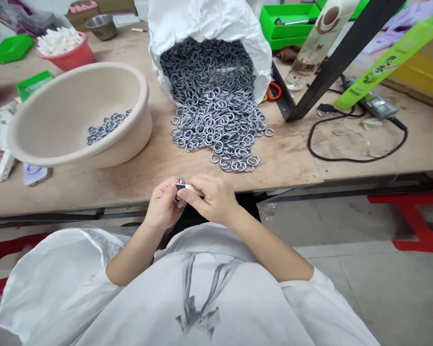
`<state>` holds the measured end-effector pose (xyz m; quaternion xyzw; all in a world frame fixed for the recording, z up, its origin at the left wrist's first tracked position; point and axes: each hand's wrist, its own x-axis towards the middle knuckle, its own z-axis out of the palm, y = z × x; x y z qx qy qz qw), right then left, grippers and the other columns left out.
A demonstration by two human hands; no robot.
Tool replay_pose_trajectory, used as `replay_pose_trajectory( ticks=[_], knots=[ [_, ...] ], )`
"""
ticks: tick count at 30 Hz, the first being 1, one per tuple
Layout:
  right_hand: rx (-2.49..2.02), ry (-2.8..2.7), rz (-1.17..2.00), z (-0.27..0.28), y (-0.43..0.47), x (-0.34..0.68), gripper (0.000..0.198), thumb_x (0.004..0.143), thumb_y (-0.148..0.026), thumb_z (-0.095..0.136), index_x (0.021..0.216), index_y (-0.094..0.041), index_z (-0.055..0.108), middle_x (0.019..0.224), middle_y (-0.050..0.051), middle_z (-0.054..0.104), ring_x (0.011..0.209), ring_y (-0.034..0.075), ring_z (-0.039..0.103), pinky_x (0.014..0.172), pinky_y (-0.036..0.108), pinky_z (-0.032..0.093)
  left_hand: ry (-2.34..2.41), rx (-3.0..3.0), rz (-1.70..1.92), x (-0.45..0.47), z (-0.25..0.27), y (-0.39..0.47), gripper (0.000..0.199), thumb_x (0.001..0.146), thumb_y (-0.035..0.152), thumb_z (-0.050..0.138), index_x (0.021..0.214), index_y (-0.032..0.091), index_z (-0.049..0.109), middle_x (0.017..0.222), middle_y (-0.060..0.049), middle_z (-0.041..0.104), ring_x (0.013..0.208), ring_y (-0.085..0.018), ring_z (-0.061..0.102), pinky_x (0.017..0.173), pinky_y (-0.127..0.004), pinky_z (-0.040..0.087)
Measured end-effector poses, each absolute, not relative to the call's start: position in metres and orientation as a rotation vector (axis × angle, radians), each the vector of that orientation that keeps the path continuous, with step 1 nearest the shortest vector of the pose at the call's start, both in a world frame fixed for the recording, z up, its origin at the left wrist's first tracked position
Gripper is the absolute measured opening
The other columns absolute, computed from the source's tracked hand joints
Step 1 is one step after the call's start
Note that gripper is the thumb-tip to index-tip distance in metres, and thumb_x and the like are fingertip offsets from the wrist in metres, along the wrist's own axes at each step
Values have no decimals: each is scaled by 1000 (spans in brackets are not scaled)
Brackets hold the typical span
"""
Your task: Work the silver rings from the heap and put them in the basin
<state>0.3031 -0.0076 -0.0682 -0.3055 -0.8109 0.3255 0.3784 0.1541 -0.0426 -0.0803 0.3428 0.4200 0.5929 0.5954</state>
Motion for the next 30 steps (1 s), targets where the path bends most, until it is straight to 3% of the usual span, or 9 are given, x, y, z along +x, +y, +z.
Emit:
replay_pose_trajectory(
  ticks=[7, 12, 13, 15, 18, 20, 24, 27, 30],
  knots=[
    [-1007, -1899, 1030, -86, 15, 306, 53, 96, -60, 45, 60, -21, 44, 56, -4, 38, 56, 11, 38, 57, 29, 26, 964, 1062, 1263, 145, -81, -55, 47, 84, 58, 65, 63, 17, 55, 55, 1, 45, 47, -8, 38, 46, -25, 29],
    [-1026, -1659, 1031, -93, 25, 312, 53, 95, -64, 45, 63, -21, 48, 60, -1, 44, 63, 14, 44, 61, 29, 33, 1433, 1539, 1710, 90, -18, -33, 37, 92, 47, 58, 67, 21, 58, 62, 0, 52, 57, -13, 46, 59, -31, 39],
    [-1023, -1653, 1025, -93, 24, 312, 53, 95, -64, 45, 64, -21, 50, 60, -1, 45, 63, 14, 44, 61, 29, 34, 1631, 1669, 1786, 72, -3, -22, 31, 93, 45, 57, 73, 22, 62, 67, -1, 55, 65, -16, 51, 68, -33, 42],
    [-1025, -1636, 1017, -92, 23, 314, 52, 95, -63, 46, 65, -21, 52, 60, -1, 46, 62, 14, 45, 61, 29, 35, 2078, 1849, 1711, 33, 22, 3, 22, 90, 44, 58, 86, 25, 68, 90, -4, 66, 102, -25, 57, 96, -41, 41],
    [-1052, -1595, 969, -94, 26, 318, 50, 94, -63, 48, 68, -21, 56, 59, -1, 48, 59, 14, 44, 58, 29, 34, 2364, 1921, 1195, -14, 36, 33, 20, 80, 47, 63, 79, 28, 69, 95, -6, 72, 127, -36, 47, 111, -49, 29],
    [-1088, -1582, 882, -96, 30, 323, 48, 94, -61, 50, 70, -21, 58, 58, -2, 48, 58, 14, 45, 58, 29, 34, 2307, 1985, 1121, -24, 32, 41, 15, 76, 43, 66, 81, 29, 71, 96, -7, 73, 135, -38, 40, 114, -51, 26],
    [-1136, -1591, 717, -104, 37, 332, 44, 95, -56, 51, 70, -20, 58, 58, -2, 49, 58, 14, 46, 59, 29, 34, 2140, 2215, 1281, 22, 9, 41, 31, 85, 36, 60, 113, 29, 70, 122, -8, 68, 133, -34, 45, 114, -48, 28],
    [-1163, -1628, 683, -108, 38, 333, 43, 95, -54, 51, 70, -20, 58, 58, -2, 50, 57, 13, 47, 59, 28, 34, 1885, 2451, 877, 81, -19, 60, 39, 96, 37, 43, 120, 17, 66, 124, -14, 66, 120, -31, 56, 109, -48, 37],
    [-1181, -1693, 648, -111, 38, 334, 40, 95, -53, 52, 72, -21, 60, 60, -2, 52, 59, 13, 48, 59, 28, 34, 1909, 2321, 615, 110, -51, 107, 62, 93, 53, 47, 142, 15, 50, 155, -20, 42, 141, -39, 38, 114, -56, 31]
  ],
)
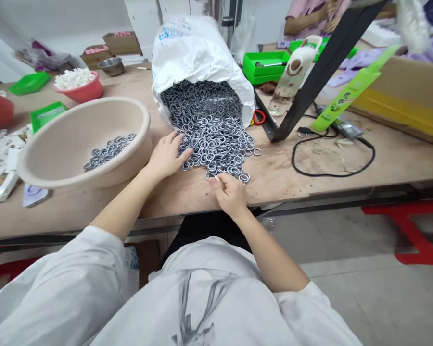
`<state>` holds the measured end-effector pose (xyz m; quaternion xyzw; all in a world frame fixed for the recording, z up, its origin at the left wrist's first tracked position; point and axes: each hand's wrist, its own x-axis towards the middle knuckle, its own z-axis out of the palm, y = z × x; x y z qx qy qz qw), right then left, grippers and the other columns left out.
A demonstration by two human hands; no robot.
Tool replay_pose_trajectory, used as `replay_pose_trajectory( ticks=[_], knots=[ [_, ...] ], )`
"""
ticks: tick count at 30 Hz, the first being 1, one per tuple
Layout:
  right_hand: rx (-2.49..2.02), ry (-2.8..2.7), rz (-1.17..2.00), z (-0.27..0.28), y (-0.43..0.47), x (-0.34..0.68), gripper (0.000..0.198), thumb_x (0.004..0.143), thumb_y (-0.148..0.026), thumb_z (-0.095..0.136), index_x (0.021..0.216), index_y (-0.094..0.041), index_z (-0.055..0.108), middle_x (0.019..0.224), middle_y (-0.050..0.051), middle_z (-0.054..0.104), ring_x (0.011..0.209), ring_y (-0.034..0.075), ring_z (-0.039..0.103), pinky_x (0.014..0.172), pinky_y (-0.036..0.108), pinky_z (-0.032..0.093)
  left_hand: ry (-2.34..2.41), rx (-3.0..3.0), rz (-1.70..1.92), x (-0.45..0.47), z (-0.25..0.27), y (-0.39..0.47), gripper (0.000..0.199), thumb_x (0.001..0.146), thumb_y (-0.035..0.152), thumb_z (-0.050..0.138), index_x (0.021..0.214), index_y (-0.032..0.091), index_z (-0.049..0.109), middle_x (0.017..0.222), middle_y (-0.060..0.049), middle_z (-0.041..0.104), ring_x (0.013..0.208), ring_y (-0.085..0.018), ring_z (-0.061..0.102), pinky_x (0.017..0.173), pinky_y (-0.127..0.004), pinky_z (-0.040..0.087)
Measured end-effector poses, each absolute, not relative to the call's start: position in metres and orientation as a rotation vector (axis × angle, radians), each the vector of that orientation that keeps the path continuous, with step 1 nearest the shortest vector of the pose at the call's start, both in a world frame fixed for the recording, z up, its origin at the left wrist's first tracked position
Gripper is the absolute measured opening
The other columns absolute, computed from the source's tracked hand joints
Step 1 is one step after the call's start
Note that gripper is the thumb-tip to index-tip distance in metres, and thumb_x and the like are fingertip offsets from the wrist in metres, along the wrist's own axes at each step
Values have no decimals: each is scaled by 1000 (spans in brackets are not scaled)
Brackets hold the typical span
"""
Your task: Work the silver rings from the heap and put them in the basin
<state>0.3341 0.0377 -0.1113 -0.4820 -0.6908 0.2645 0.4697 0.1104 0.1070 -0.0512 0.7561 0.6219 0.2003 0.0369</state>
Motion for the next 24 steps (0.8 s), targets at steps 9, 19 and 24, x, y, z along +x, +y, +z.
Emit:
replay_pose_trajectory(
  ticks=[9, 19, 24],
  knots=[
    [-1152, -1742, 628, -112, 38, 338, 38, 95, -52, 52, 75, -21, 62, 65, 0, 58, 63, 15, 53, 62, 28, 37, 1766, 2295, 516, 111, -104, 124, 63, 99, 43, 38, 154, 12, 33, 159, -24, 34, 149, -35, 29, 118, -56, 26],
    [-1153, -1740, 642, -112, 36, 338, 37, 95, -49, 53, 74, -20, 60, 67, 0, 59, 63, 14, 52, 62, 29, 35, 1770, 2273, 729, 112, -93, 112, 38, 98, 28, 44, 127, 15, 64, 145, -15, 57, 139, -28, 46, 117, -46, 33],
    [-1168, -1692, 663, -110, 37, 337, 40, 95, -53, 52, 74, -20, 60, 65, -1, 56, 63, 14, 51, 63, 29, 37, 1621, 2197, 1060, 109, -76, 95, 35, 99, 33, 45, 122, 16, 66, 126, -14, 69, 121, -25, 59, 108, -41, 39]
  ],
)
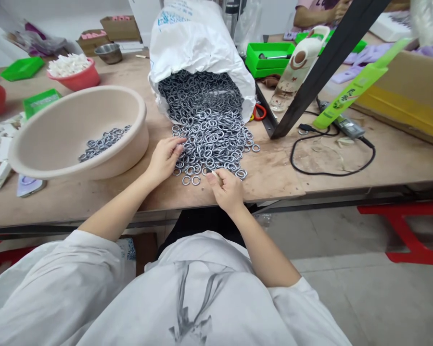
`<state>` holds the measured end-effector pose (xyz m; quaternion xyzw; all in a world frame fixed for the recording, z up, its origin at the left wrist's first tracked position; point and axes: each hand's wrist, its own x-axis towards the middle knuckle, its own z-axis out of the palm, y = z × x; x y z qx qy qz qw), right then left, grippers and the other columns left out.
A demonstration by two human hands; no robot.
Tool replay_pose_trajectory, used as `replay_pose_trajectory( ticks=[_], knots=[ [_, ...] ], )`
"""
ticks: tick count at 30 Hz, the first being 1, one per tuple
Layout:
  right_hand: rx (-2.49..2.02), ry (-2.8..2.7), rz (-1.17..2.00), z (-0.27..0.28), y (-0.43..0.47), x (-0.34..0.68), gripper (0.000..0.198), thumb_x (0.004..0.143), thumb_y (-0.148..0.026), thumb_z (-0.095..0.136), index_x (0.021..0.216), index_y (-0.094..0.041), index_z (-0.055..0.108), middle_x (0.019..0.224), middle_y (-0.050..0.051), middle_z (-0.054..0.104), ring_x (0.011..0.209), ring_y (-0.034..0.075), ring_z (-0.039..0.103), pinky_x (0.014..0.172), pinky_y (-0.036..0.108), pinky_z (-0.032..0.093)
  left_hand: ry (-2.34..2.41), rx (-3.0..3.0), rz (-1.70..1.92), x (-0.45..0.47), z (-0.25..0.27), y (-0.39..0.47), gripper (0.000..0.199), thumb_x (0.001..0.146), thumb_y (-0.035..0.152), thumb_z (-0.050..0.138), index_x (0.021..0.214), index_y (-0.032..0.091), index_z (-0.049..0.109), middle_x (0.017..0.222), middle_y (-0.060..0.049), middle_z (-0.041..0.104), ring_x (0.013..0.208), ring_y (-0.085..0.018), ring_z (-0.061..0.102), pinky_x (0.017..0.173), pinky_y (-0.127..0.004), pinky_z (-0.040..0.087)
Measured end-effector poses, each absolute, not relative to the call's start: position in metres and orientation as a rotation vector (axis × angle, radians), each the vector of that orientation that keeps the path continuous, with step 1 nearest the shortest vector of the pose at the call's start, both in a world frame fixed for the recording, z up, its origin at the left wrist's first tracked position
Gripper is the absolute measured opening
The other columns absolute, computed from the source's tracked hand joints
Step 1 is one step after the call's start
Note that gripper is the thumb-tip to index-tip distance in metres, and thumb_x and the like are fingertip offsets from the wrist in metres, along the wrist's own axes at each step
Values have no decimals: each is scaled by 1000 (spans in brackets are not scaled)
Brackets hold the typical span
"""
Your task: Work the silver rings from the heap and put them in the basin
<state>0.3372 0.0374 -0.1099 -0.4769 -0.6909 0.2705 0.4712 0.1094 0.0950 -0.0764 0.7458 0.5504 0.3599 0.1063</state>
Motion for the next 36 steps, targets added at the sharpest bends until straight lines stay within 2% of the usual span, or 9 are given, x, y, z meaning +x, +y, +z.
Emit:
replay_pose_trajectory(
  ticks=[2, 4, 8, 14, 19, 24, 28, 32, 36],
  knots=[
    [-1161, -1630, 728, -106, 36, 335, 41, 93, -56, 53, 78, -19, 62, 66, -1, 56, 64, 14, 51, 64, 28, 39, 1510, 1998, 1148, 113, -70, 75, 35, 99, 39, 45, 121, 17, 62, 98, -8, 74, 93, -20, 66, 91, -35, 48],
    [-1107, -1572, 853, -100, 33, 330, 38, 91, -56, 58, 89, -19, 66, 74, 0, 62, 67, 14, 54, 66, 28, 42, 1321, 1719, 1178, 121, -66, 52, 36, 97, 47, 48, 117, 18, 55, 75, -2, 70, 67, -14, 62, 70, -27, 49],
    [-848, -1650, 1006, -87, 24, 316, 42, 86, -52, 69, 114, -22, 68, 102, 5, 69, 86, 17, 62, 77, 31, 49, 951, 1270, 1095, 138, -66, 11, 40, 86, 56, 64, 91, 20, 49, 56, 3, 62, 47, -10, 54, 48, -20, 41],
    [-730, -1700, 912, -80, 11, 302, 34, 87, -52, 68, 103, -23, 74, 83, 2, 68, 79, 17, 60, 76, 33, 49, 940, 865, 1252, 154, -72, -14, 46, 65, 51, 85, 72, 16, 57, 53, 4, 60, 44, -7, 54, 45, -17, 41],
    [-740, -1576, 954, -82, 8, 302, 20, 89, -41, 69, 94, -23, 74, 81, 2, 65, 77, 16, 60, 73, 31, 48, 897, 787, 1228, 155, -68, -24, 50, 76, 62, 72, 71, 12, 68, 61, -3, 65, 57, -11, 62, 58, -22, 52],
    [-673, -1570, 1011, -84, 10, 305, 20, 89, -42, 69, 92, -23, 76, 81, 2, 62, 77, 15, 59, 72, 30, 49, 779, 584, 1096, 152, -64, -30, 35, 72, 38, 85, 89, 11, 72, 73, -4, 68, 63, -9, 62, 60, -18, 51],
    [-640, -1644, 1027, -85, 10, 307, 27, 90, -48, 66, 95, -23, 77, 81, 2, 59, 78, 15, 57, 74, 32, 49, 769, 512, 1126, 153, -69, -30, 40, 64, 27, 91, 95, 10, 73, 69, 0, 64, 59, -5, 57, 57, -15, 47],
    [-643, -1653, 1014, -85, 8, 307, 30, 85, -52, 70, 91, -23, 76, 79, 2, 57, 76, 15, 55, 71, 31, 47, 811, 486, 1143, 158, -73, -31, 41, 60, 26, 92, 92, 9, 74, 70, -1, 65, 56, -4, 56, 56, -15, 47],
    [-659, -1657, 984, -85, 9, 309, 30, 83, -51, 73, 91, -23, 76, 82, 2, 59, 76, 15, 56, 71, 31, 47, 749, 436, 1071, 161, -75, -34, 33, 62, 29, 91, 79, 10, 69, 63, 2, 58, 54, -4, 52, 54, -15, 44]
  ],
)
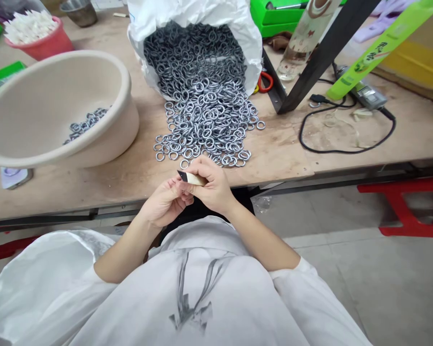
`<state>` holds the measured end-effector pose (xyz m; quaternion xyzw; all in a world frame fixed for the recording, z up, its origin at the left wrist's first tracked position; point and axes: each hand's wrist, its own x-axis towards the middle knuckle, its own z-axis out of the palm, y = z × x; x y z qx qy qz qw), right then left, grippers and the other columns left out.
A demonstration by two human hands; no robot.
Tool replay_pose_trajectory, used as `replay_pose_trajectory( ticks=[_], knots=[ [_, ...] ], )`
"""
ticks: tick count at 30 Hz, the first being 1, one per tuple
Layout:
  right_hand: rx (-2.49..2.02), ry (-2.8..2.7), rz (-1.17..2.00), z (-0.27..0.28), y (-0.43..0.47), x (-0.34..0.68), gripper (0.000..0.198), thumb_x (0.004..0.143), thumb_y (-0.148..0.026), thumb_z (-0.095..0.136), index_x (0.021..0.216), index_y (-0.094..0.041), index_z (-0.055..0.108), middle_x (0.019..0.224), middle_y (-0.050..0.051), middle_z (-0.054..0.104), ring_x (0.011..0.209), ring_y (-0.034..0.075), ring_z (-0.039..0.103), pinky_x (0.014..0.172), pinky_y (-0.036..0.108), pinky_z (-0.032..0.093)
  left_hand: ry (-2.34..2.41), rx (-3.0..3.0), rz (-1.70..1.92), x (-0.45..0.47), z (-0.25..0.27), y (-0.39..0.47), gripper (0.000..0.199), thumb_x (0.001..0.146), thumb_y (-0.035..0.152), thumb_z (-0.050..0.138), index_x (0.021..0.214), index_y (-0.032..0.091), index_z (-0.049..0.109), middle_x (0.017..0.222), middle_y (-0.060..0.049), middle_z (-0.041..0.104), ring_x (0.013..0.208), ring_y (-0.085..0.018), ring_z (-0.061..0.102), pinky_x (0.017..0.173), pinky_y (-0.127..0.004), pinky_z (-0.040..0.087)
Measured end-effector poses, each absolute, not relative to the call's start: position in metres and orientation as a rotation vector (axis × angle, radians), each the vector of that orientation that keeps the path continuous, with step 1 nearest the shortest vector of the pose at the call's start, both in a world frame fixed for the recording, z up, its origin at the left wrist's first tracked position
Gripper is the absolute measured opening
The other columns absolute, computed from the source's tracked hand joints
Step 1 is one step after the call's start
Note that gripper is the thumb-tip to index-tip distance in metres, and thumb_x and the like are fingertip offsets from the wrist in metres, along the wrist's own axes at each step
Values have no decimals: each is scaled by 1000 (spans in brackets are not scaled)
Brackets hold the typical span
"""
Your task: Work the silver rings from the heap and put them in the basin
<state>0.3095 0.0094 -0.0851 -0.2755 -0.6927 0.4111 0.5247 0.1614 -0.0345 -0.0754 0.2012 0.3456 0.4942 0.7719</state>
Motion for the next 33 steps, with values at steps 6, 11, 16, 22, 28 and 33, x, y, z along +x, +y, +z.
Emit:
replay_pose_trajectory(
  ticks=[6, 11, 16, 22, 28, 33],
  knots=[
    [-686, -1698, 1005, -86, 9, 311, 37, 79, -55, 75, 94, -21, 75, 82, 2, 60, 75, 15, 56, 69, 31, 46, 789, 494, 1101, 163, -79, -36, 37, 62, 34, 91, 67, 12, 62, 57, 3, 54, 52, -5, 49, 54, -16, 43],
    [-730, -1615, 965, -86, 6, 306, 33, 82, -52, 73, 82, -19, 68, 77, 0, 57, 73, 14, 55, 69, 29, 44, 809, 523, 1141, 168, -76, -38, 42, 65, 41, 88, 64, 13, 56, 57, 3, 51, 54, -5, 46, 53, -16, 41],
    [-868, -1742, 962, -81, 6, 313, 40, 97, -53, 49, 76, -20, 56, 70, -1, 50, 68, 14, 48, 65, 29, 38, 841, 591, 1200, 165, -71, -38, 39, 71, 43, 84, 68, 14, 57, 63, 2, 51, 56, -5, 45, 53, -17, 39],
    [-810, -2106, 707, -72, -4, 321, 44, 98, -50, 47, 65, -21, 48, 62, -2, 42, 58, 13, 39, 57, 30, 26, 891, 581, 1248, 163, -70, -38, 40, 67, 42, 86, 66, 15, 57, 59, 4, 49, 52, -4, 42, 49, -15, 37],
    [-768, -2137, 768, -74, -8, 316, 46, 99, -51, 45, 64, -20, 46, 61, -3, 42, 56, 11, 39, 56, 29, 25, 875, 620, 1180, 159, -69, -38, 42, 68, 44, 85, 64, 14, 56, 56, 5, 45, 48, -3, 38, 47, -15, 34],
    [-903, -2056, 789, -85, 5, 314, 52, 98, -58, 42, 62, -21, 42, 59, -2, 43, 57, 11, 40, 56, 29, 25, 832, 652, 1105, 154, -70, -42, 42, 71, 45, 84, 64, 15, 55, 52, 5, 41, 48, -5, 35, 49, -18, 33]
  ],
)
